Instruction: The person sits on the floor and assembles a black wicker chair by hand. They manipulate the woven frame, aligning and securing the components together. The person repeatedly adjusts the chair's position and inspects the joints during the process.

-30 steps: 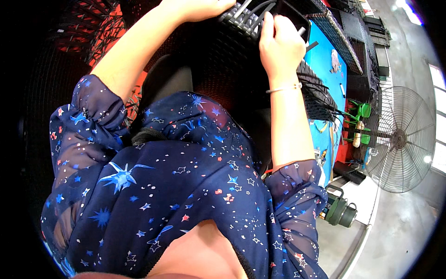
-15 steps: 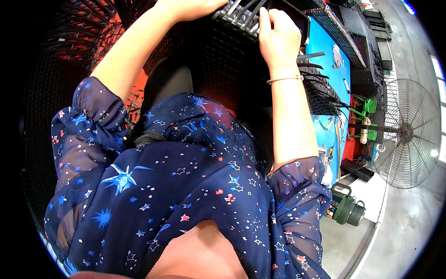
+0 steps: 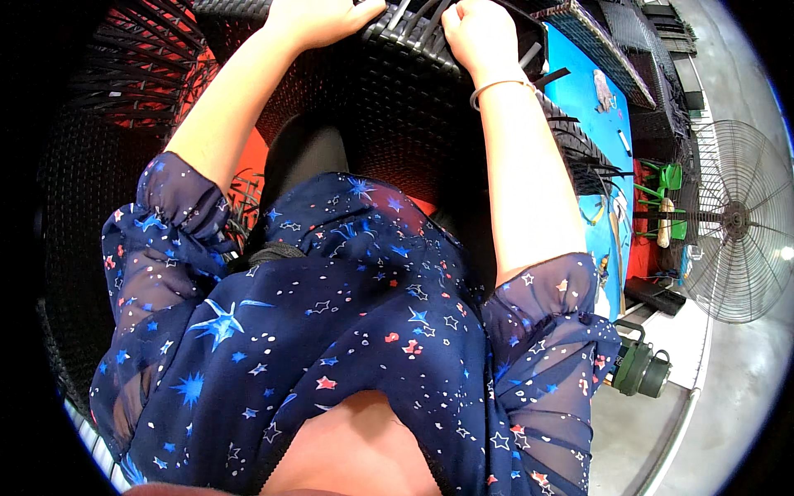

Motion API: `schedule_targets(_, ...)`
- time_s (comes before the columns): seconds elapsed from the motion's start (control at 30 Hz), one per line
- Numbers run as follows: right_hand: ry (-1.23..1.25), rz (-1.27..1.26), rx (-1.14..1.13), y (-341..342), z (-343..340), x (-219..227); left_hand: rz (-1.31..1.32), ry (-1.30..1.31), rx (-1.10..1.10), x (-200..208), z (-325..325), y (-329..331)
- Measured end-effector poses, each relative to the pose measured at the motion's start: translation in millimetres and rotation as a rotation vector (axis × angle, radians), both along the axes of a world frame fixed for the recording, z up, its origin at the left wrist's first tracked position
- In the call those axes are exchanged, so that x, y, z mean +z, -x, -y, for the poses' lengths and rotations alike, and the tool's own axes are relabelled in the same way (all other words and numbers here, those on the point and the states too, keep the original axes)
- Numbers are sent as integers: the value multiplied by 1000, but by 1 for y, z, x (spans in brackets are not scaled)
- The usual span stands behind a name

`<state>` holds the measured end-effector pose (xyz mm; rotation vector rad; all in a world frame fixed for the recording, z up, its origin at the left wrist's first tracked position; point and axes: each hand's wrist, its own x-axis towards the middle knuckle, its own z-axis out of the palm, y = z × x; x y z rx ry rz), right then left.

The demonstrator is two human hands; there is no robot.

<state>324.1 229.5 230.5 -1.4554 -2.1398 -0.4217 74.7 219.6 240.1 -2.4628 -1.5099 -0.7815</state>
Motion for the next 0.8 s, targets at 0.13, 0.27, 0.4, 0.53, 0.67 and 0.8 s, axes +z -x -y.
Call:
schedule_targets(0.13, 41, 58, -80, -9, -9, -6, 25, 1, -15, -6, -8, -8)
schedule_targets(0.27, 42, 48, -96, -7, -13, -9, 32, -21, -2, -9, -9, -6)
schedule_targets(0.4, 12, 26, -128, -1, -12, -14, -9, -2, 4, -9, -10, -5)
schedule_targets(0.53, 14, 5, -143, 0, -11, -16, 226, -93, -175, -8, -2, -6)
schedule_targets(0.67, 2, 1, -150, -4, -15, -18, 359, -339, -591, -2, 16, -19)
schedule_targets(0.8, 100, 31, -176, 0, -24, -17, 112, -236, -732, -30, 6, -32)
